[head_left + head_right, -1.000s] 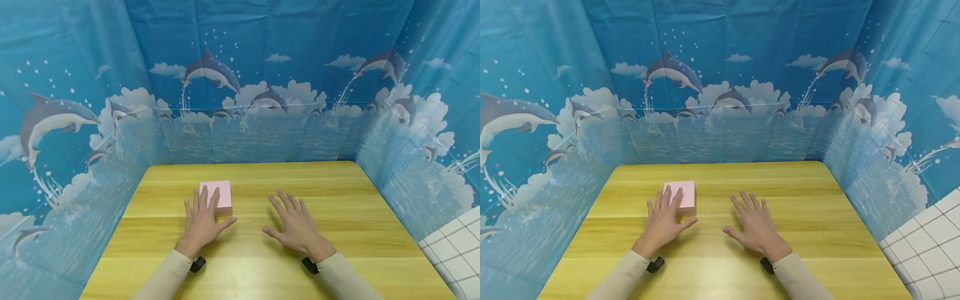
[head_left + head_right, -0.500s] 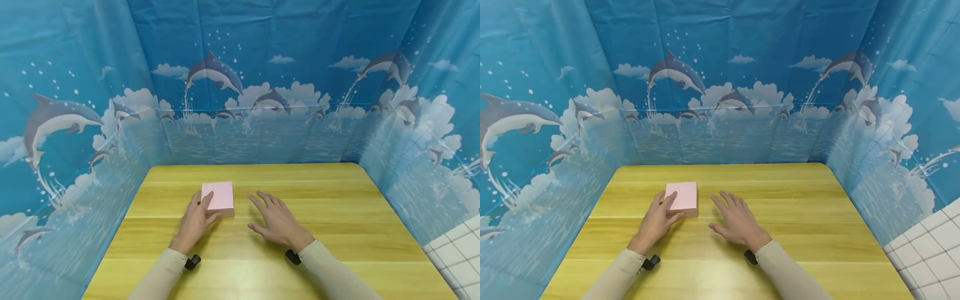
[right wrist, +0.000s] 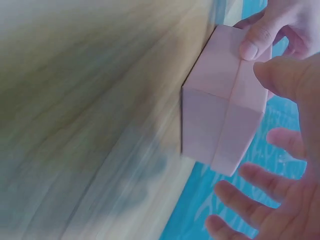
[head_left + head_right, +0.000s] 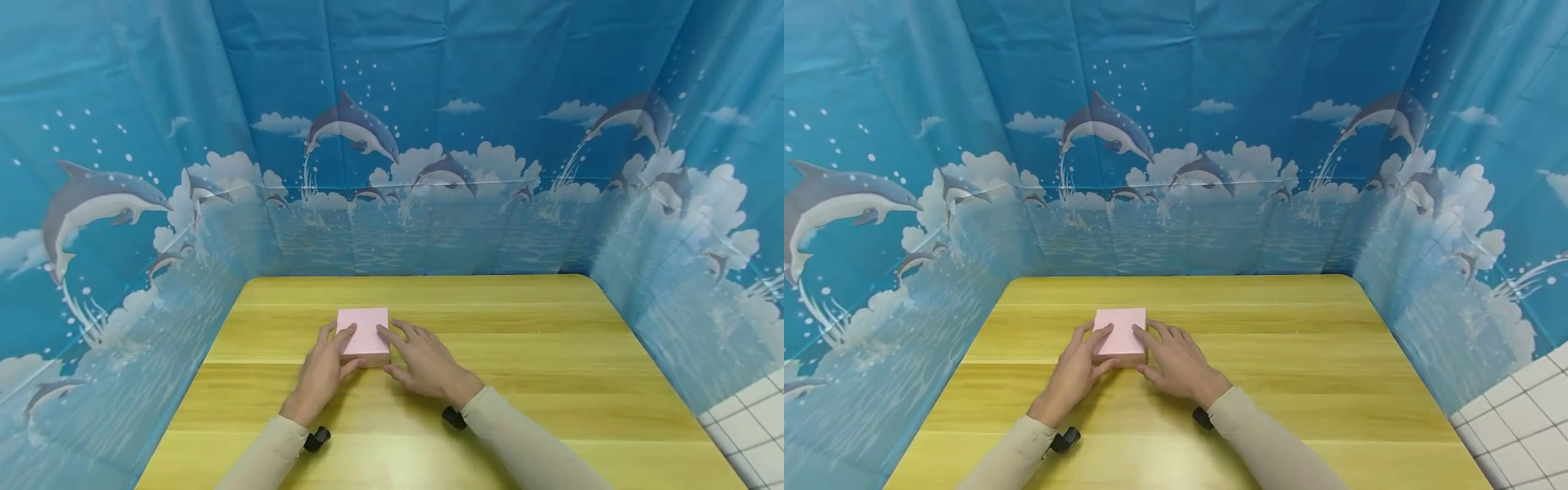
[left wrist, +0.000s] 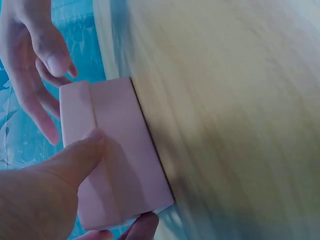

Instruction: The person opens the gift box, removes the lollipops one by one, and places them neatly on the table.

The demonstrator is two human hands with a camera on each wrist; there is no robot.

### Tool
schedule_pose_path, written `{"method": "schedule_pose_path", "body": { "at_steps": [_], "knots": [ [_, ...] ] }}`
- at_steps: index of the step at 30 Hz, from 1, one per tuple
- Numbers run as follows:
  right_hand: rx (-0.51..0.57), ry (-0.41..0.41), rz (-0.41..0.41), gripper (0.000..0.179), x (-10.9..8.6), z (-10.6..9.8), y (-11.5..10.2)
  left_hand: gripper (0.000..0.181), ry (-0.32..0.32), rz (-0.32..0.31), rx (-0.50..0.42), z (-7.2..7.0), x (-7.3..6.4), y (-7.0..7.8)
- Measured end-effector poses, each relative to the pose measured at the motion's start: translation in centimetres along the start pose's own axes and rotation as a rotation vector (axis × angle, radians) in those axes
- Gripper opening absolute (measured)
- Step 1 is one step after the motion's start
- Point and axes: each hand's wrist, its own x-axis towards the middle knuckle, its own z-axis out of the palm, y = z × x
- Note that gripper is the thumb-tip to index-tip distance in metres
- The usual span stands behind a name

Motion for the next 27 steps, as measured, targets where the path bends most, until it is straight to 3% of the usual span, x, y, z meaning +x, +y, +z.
{"method": "schedule_pose_path", "body": {
  "at_steps": [12, 20, 27],
  "knots": [
    [-0.014, 0.096, 0.003, 0.045, 0.7, 0.4, 0.1, 0.071, -0.08, 0.02, -0.034, -0.3, -0.1, 1.0],
    [0.037, 0.076, 0.028, 0.036, -0.9, -0.4, 0.6, 0.071, -0.118, 0.047, -0.049, 0.2, -0.7, 2.3],
    [0.068, 0.066, 0.035, 0.035, -2.2, -1.0, 1.1, 0.07, -0.098, 0.083, -0.031, 0.6, -1.2, 3.6]
  ]
}}
